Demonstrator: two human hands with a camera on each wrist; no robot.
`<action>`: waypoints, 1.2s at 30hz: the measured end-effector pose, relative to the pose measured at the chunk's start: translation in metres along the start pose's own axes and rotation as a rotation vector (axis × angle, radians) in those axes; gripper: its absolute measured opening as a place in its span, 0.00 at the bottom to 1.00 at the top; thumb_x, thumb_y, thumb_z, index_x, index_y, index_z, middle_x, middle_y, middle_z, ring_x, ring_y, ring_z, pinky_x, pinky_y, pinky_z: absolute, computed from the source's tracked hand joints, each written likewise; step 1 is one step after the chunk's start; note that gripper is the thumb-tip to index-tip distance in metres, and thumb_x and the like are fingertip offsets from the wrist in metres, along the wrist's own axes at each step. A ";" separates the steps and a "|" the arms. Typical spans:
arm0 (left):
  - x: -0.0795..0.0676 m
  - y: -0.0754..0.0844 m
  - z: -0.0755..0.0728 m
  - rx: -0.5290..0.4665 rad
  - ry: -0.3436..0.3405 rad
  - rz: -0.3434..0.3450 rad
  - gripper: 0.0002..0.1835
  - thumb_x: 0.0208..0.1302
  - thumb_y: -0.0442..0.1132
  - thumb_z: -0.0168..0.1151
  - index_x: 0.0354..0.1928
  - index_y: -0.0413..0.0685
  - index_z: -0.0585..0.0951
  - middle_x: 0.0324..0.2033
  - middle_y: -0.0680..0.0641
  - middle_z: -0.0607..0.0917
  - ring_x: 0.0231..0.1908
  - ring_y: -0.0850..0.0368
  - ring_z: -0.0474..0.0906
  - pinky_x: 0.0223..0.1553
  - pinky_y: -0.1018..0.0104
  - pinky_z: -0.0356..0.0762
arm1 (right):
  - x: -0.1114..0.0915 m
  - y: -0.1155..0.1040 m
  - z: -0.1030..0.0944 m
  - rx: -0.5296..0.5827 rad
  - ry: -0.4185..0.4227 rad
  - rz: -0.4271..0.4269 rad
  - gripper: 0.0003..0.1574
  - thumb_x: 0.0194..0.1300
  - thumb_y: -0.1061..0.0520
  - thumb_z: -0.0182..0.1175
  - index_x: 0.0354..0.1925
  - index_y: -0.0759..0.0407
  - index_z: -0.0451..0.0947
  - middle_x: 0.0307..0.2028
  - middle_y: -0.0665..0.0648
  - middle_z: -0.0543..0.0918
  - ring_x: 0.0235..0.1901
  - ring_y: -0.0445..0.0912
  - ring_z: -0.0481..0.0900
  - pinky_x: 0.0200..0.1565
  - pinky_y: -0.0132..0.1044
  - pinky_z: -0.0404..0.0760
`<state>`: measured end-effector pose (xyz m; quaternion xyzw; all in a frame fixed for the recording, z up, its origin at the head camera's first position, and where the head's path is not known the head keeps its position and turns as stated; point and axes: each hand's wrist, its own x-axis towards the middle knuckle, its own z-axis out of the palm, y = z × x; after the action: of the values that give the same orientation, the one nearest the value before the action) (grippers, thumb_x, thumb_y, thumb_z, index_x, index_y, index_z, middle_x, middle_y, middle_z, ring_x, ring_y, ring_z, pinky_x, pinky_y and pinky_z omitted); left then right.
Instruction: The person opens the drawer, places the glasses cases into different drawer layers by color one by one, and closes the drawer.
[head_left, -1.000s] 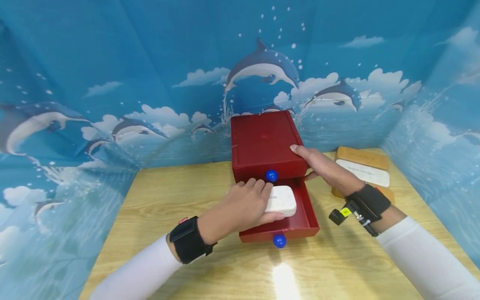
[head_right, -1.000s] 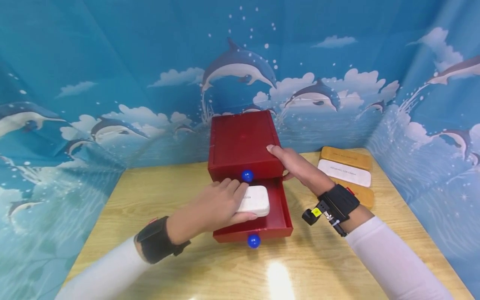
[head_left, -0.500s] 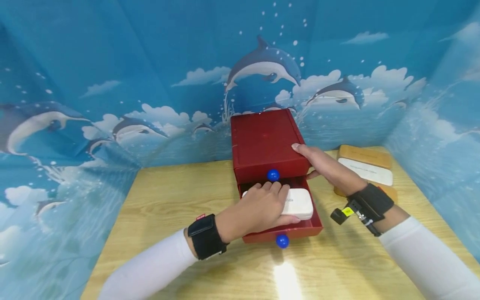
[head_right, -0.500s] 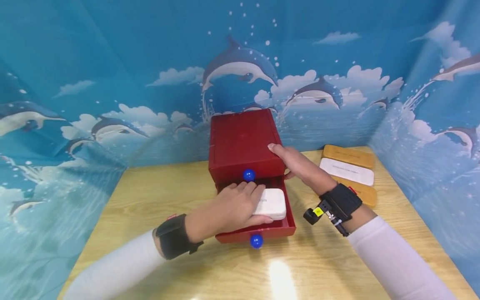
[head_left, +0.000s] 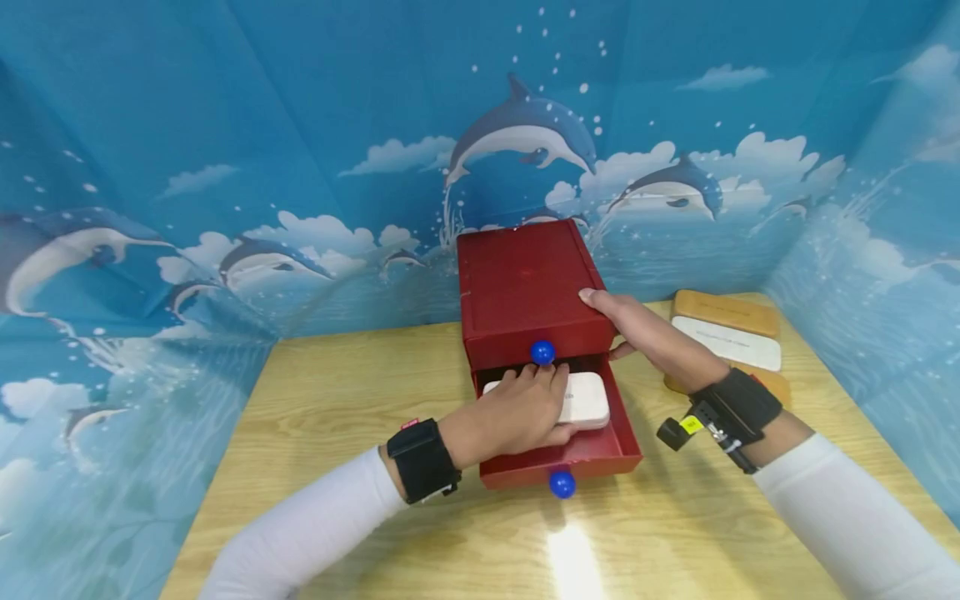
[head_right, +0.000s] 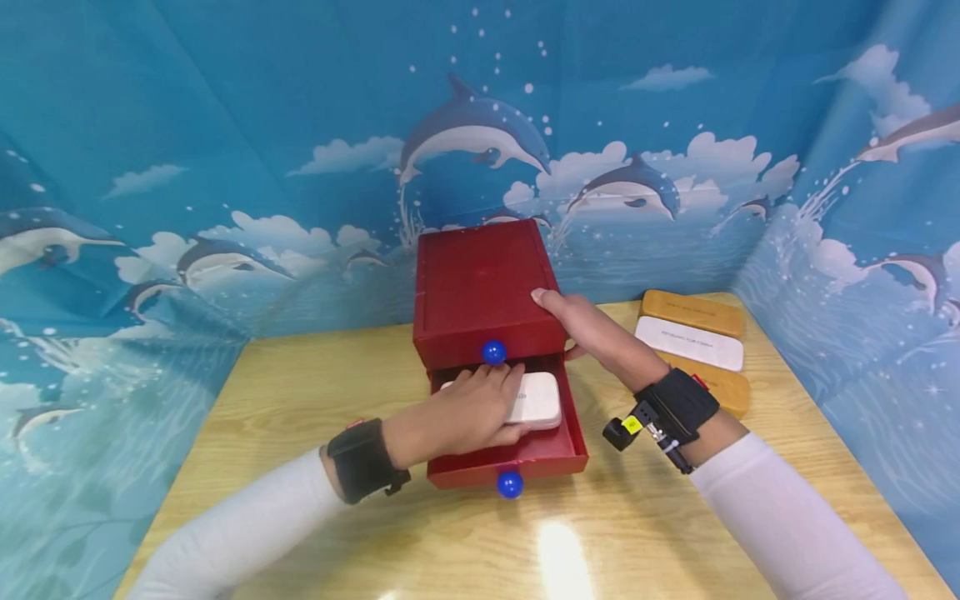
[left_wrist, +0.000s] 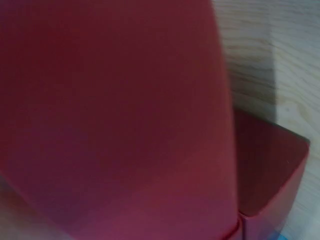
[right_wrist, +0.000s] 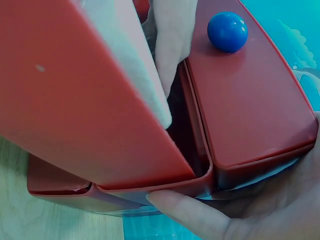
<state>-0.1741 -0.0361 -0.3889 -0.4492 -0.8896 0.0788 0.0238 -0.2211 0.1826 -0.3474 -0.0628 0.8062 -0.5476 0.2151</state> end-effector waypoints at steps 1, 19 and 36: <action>0.000 -0.001 0.001 0.000 -0.007 -0.008 0.43 0.67 0.67 0.40 0.67 0.35 0.58 0.57 0.39 0.72 0.48 0.48 0.73 0.44 0.55 0.78 | 0.000 0.000 0.001 0.000 0.000 0.000 0.43 0.65 0.23 0.39 0.65 0.48 0.61 0.57 0.56 0.72 0.55 0.54 0.69 0.44 0.51 0.79; 0.015 -0.002 0.016 -0.002 -0.101 -0.118 0.40 0.71 0.64 0.36 0.71 0.39 0.52 0.59 0.42 0.72 0.50 0.50 0.73 0.42 0.56 0.79 | 0.002 0.001 0.001 0.004 0.005 0.005 0.44 0.65 0.23 0.38 0.65 0.49 0.61 0.56 0.57 0.72 0.54 0.55 0.70 0.44 0.51 0.79; 0.019 -0.005 0.019 -0.025 -0.041 -0.122 0.31 0.71 0.59 0.43 0.64 0.44 0.59 0.47 0.46 0.75 0.42 0.56 0.76 0.36 0.61 0.81 | 0.002 -0.002 0.002 0.000 0.001 0.000 0.43 0.66 0.24 0.39 0.65 0.50 0.61 0.57 0.57 0.71 0.55 0.56 0.69 0.44 0.52 0.79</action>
<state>-0.1913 -0.0260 -0.4069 -0.3927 -0.9165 0.0755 0.0045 -0.2220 0.1793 -0.3467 -0.0626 0.8063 -0.5477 0.2145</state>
